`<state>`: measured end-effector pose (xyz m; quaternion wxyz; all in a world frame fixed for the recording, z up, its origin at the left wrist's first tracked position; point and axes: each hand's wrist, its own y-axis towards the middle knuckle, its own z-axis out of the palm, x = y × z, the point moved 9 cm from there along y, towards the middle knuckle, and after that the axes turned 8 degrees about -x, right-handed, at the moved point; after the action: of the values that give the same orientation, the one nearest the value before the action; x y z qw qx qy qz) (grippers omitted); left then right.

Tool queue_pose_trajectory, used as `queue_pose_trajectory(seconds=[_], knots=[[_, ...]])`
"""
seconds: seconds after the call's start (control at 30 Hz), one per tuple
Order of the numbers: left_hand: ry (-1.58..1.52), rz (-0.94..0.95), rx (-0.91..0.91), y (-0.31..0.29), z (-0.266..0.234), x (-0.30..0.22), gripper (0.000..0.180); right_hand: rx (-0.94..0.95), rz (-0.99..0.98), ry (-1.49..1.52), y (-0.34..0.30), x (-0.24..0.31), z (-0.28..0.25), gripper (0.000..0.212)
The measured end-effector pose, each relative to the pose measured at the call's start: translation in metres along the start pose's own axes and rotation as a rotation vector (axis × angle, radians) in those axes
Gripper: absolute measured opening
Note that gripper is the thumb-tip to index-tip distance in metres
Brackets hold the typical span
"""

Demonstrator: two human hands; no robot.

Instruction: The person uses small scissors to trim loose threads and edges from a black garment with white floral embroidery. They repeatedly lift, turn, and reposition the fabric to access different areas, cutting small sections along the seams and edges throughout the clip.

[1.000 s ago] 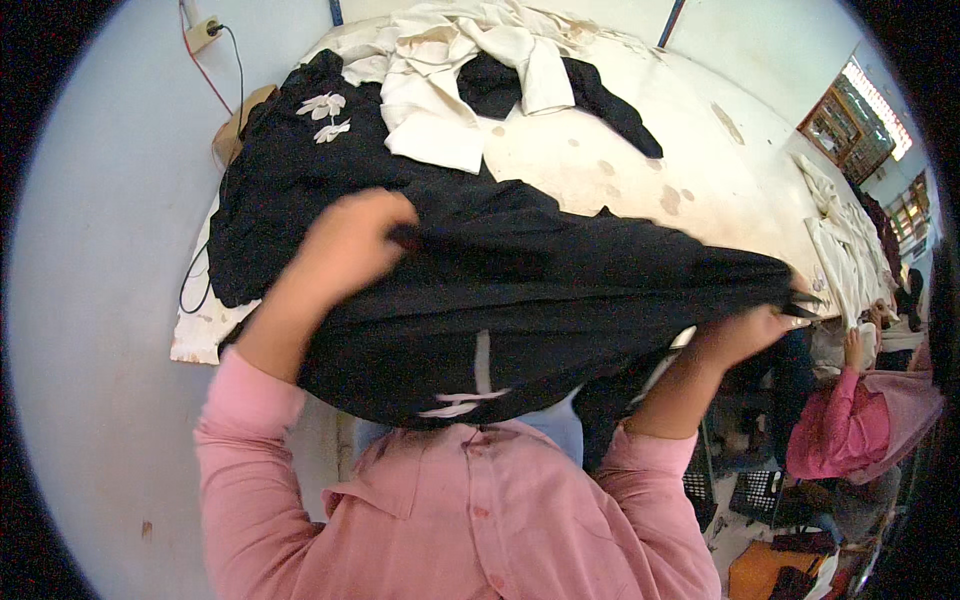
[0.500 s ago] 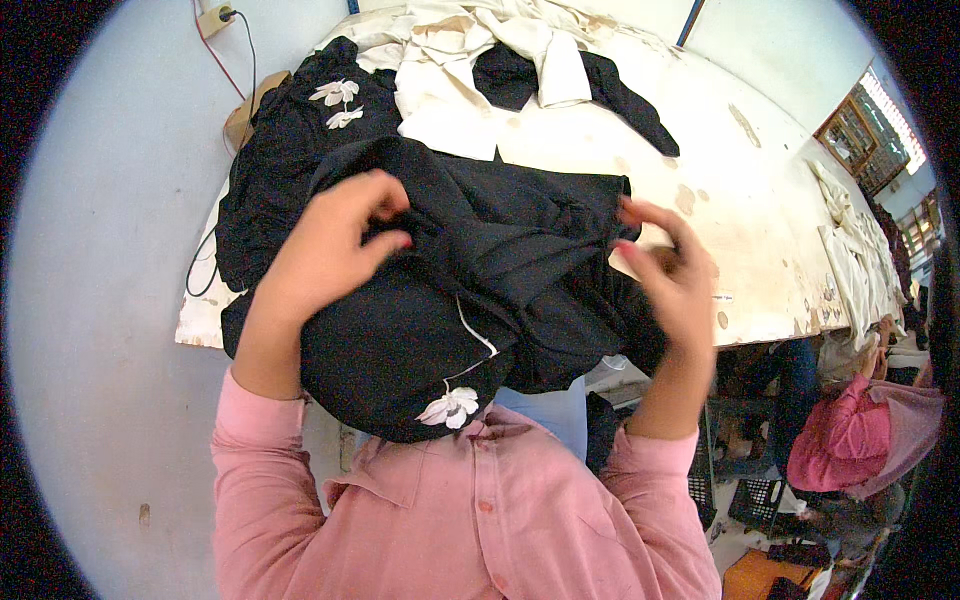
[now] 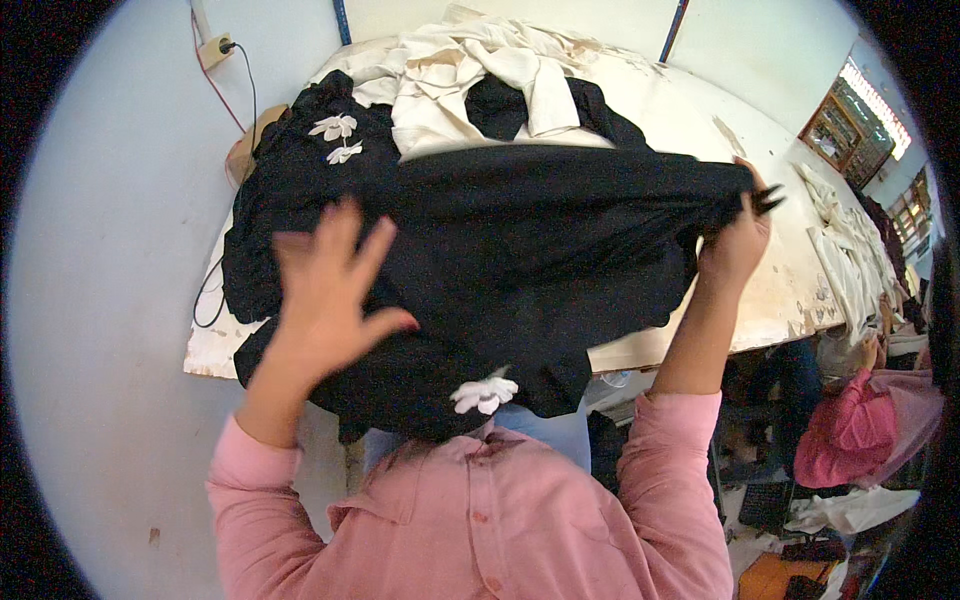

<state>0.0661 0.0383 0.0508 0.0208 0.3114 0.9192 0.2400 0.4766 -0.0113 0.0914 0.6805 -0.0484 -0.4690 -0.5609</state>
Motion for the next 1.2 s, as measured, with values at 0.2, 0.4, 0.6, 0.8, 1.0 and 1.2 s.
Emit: queue_pose_trajectory(seconds=[0.2, 0.4, 0.6, 0.8, 1.0, 1.2], knots=[[0.314, -0.289, -0.588, 0.055, -0.096, 0.092, 0.074, 0.114, -0.083, -0.105, 0.004, 0.054, -0.005, 0.019], [-0.712, 0.273, -0.229, 0.075, -0.035, -0.083, 0.053, 0.194, 0.005, -0.125, -0.036, 0.052, 0.047, 0.017], [-0.128, 0.031, -0.305, 0.079, 0.001, -0.002, 0.08, -0.035, -0.034, -0.149, 0.009, 0.071, -0.023, 0.019], [-0.185, 0.3, -0.476, -0.001, -0.058, 0.01, 0.048, -0.046, -0.136, -0.688, 0.005, 0.039, -0.111, 0.024], [-0.627, 0.11, 0.06, -0.022, -0.04, -0.016, 0.039, 0.154, -0.516, -1.292, -0.071, 0.028, -0.044, 0.013], [-0.899, 0.046, 0.063, 0.03, 0.005, -0.085, 0.059, 0.568, -0.465, -0.765, -0.146, 0.015, 0.044, 0.026]])
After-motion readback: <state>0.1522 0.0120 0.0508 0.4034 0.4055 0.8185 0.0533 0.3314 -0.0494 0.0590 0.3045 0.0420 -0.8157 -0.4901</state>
